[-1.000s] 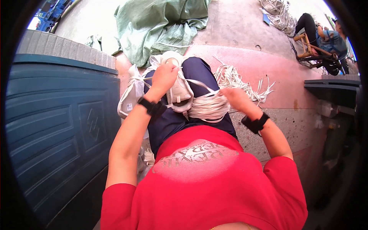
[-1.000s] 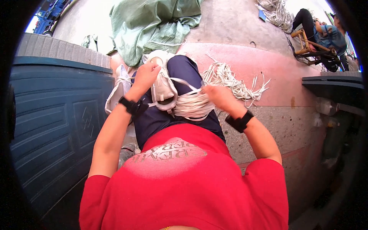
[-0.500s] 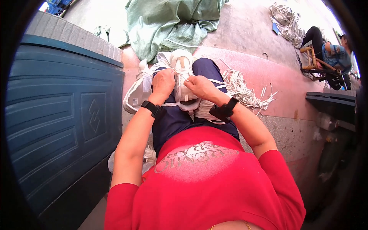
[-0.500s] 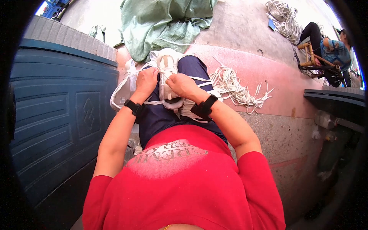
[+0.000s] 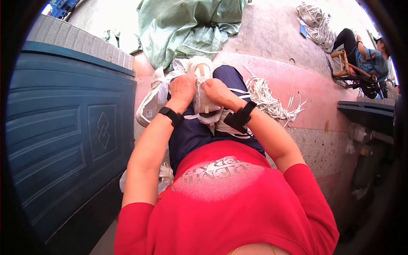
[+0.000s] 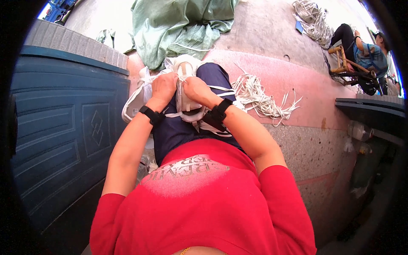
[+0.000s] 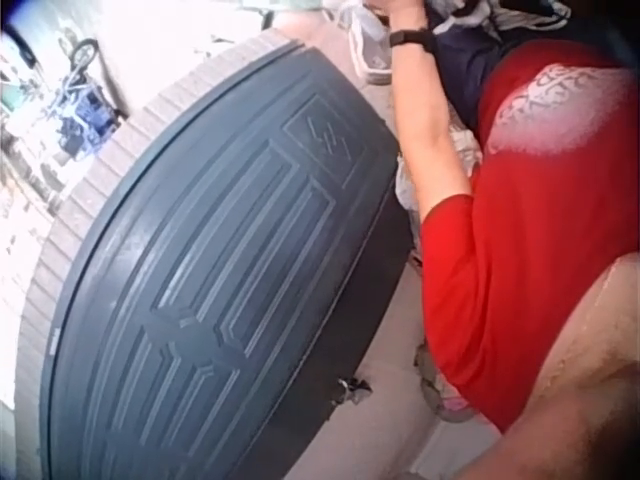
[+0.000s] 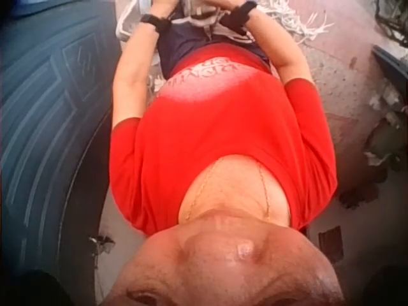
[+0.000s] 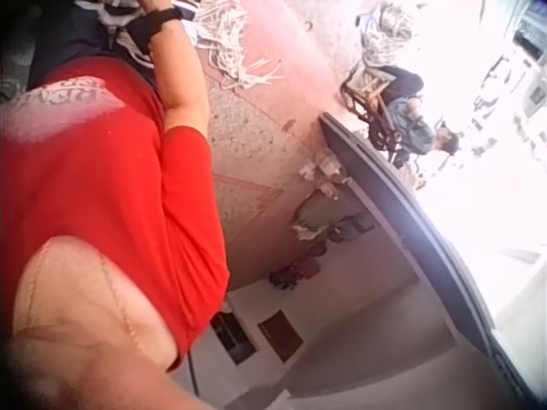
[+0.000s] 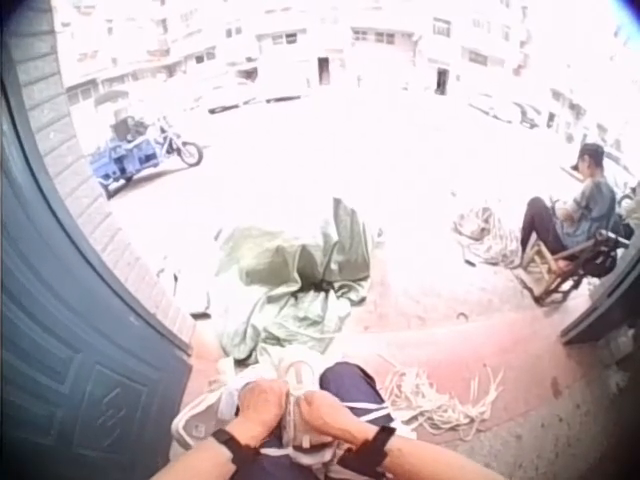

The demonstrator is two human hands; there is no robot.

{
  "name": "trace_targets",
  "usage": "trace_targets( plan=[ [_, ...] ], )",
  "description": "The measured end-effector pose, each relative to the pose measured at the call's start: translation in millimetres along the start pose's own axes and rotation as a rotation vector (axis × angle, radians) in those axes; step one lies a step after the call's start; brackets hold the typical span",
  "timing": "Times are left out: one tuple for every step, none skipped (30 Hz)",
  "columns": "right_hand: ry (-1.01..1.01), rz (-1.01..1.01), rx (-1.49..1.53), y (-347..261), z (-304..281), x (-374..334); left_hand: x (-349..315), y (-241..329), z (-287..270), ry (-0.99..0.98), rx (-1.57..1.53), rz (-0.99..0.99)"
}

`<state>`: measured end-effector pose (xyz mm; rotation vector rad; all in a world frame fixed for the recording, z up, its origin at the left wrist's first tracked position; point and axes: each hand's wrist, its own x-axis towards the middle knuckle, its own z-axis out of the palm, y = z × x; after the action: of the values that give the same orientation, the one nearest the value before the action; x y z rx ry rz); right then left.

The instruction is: Threading and organizing long white shoelaces into a white shoe.

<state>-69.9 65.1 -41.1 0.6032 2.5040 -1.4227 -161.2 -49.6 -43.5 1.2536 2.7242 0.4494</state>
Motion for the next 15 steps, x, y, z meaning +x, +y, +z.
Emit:
trace_targets(
  plan=[
    [0.019,-0.031,0.021,1,0,4,-2,2,0,0.050,-0.027,-0.047],
    [0.049,-0.062,0.042,2,1,7,-5,4,0,0.047,-0.017,-0.050],
    [0.040,-0.059,0.042,4,2,11,-9,7,-1,0.094,-0.031,-0.014],
    [0.052,-0.108,0.048,5,2,14,-13,9,-3,0.140,-0.052,0.017],
    [0.065,-0.159,0.054,7,2,16,-17,12,-5,0.076,-0.029,-0.015],
    [0.066,-0.159,0.054,8,2,17,-21,14,-7,0.037,-0.016,-0.033],
    [0.043,-0.122,0.111,10,1,18,-22,15,-9,0.070,-0.007,-0.011],
    [0.024,-0.074,0.167,10,1,18,-24,16,-11,0.039,0.015,-0.020],
    [0.018,-0.086,0.166,10,0,18,-21,15,-13,-0.095,-0.002,-0.081],
    [0.026,-0.122,0.165,10,0,16,-19,13,-14,-0.044,-0.018,-0.053],
    [0.029,-0.122,0.154,9,-1,14,-14,11,-14,-0.190,-0.058,-0.110],
    [0.034,-0.156,0.160,8,-1,12,-8,7,-14,-0.308,-0.105,-0.152],
    [0.105,-0.133,0.086,6,0,8,-6,4,-14,-0.326,-0.185,-0.169],
    [0.177,-0.111,0.012,4,1,5,-2,0,-13,-0.376,-0.168,-0.196],
    [0.179,-0.114,0.011,3,3,0,-1,-3,-12,-0.386,-0.222,-0.187]
  ],
)
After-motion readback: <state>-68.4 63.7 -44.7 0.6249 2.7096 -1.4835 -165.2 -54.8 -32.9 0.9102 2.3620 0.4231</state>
